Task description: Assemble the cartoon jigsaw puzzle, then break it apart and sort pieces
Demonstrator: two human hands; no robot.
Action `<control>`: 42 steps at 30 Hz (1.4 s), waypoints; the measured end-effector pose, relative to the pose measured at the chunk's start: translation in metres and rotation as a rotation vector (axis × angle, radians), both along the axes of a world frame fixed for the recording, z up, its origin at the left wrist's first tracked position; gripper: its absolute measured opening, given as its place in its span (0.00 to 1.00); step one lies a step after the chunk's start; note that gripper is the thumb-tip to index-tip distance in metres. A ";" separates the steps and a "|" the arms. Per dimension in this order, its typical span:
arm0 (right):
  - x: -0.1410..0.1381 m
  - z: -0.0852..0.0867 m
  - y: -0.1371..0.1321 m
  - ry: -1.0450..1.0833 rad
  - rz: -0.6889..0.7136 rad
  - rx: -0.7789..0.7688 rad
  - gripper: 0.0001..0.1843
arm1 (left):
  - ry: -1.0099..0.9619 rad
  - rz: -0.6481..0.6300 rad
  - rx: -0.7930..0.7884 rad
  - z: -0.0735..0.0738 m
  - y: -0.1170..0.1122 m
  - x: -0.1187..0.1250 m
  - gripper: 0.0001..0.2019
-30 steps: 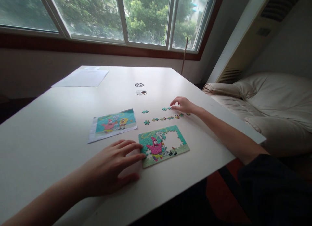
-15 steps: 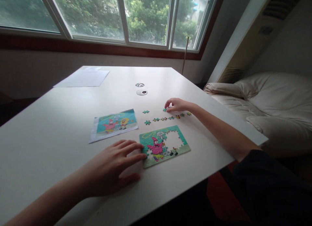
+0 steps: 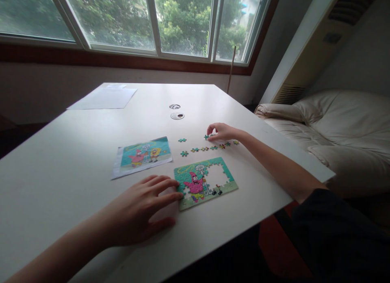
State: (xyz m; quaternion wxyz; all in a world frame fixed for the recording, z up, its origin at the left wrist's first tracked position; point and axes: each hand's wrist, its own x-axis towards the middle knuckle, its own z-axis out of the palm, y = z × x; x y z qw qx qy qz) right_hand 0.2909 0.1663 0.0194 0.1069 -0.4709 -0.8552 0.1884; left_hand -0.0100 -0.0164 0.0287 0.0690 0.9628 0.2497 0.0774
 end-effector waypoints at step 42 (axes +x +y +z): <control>-0.002 0.011 -0.006 -0.058 0.039 0.006 0.12 | -0.040 -0.002 -0.030 0.001 -0.001 -0.001 0.16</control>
